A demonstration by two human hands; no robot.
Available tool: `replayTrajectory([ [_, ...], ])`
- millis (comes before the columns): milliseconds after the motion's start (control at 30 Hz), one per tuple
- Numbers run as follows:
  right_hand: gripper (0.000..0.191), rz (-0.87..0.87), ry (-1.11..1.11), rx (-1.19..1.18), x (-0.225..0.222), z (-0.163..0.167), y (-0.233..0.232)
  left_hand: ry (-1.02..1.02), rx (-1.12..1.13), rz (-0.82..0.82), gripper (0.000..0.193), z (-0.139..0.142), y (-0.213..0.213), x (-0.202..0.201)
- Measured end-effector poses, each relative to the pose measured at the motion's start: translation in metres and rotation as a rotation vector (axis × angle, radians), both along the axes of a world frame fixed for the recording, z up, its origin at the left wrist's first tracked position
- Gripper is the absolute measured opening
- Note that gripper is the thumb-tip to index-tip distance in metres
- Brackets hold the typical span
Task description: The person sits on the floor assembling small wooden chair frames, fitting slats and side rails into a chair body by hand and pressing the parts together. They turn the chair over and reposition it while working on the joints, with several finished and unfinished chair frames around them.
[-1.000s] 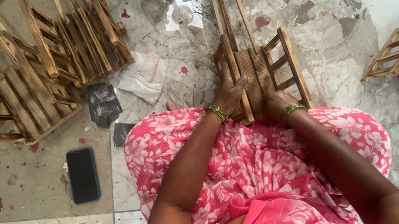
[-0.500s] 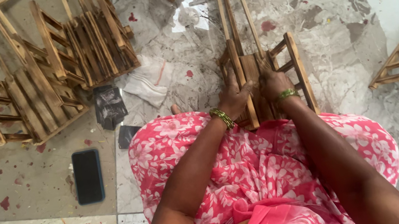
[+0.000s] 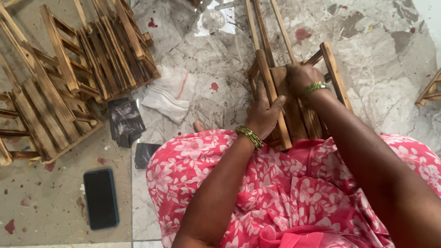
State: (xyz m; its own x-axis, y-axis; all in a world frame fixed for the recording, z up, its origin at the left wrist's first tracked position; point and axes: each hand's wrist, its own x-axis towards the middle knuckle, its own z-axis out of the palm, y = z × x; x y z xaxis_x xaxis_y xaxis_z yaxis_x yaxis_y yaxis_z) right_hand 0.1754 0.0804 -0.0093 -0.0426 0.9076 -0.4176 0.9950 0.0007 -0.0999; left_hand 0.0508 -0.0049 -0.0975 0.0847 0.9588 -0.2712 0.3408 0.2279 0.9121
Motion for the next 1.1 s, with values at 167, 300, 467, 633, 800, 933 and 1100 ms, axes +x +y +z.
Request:
replayTrajectory([
  [167,0.022,0.054,-0.042,-0.109,0.015,-0.017,-0.028,-0.065,0.167,0.038,0.097,-0.011,0.005,0.001],
  [300,0.023,0.129,-0.042,-0.103,0.036,-0.028,-0.052,-0.223,0.130,0.061,0.097,-0.012,0.006,0.000],
  [467,0.038,0.416,-0.190,-0.304,0.048,-0.031,-0.085,-0.207,0.132,0.026,0.097,-0.012,0.010,-0.002],
  [633,0.023,0.274,-0.089,-0.345,0.056,-0.024,-0.092,-0.393,0.076,0.038,0.096,-0.012,0.011,0.001],
  [800,0.026,0.137,0.177,-0.166,0.064,-0.010,-0.068,-0.487,0.183,0.059,0.089,-0.009,0.009,0.002],
  [933,0.026,0.053,0.171,0.032,0.041,-0.009,-0.054,-0.424,0.219,0.091,0.089,-0.007,0.013,-0.002],
  [1100,0.022,-0.243,0.491,0.063,0.013,-0.014,-0.026,-0.473,0.274,0.076,0.086,0.006,0.007,-0.004],
])
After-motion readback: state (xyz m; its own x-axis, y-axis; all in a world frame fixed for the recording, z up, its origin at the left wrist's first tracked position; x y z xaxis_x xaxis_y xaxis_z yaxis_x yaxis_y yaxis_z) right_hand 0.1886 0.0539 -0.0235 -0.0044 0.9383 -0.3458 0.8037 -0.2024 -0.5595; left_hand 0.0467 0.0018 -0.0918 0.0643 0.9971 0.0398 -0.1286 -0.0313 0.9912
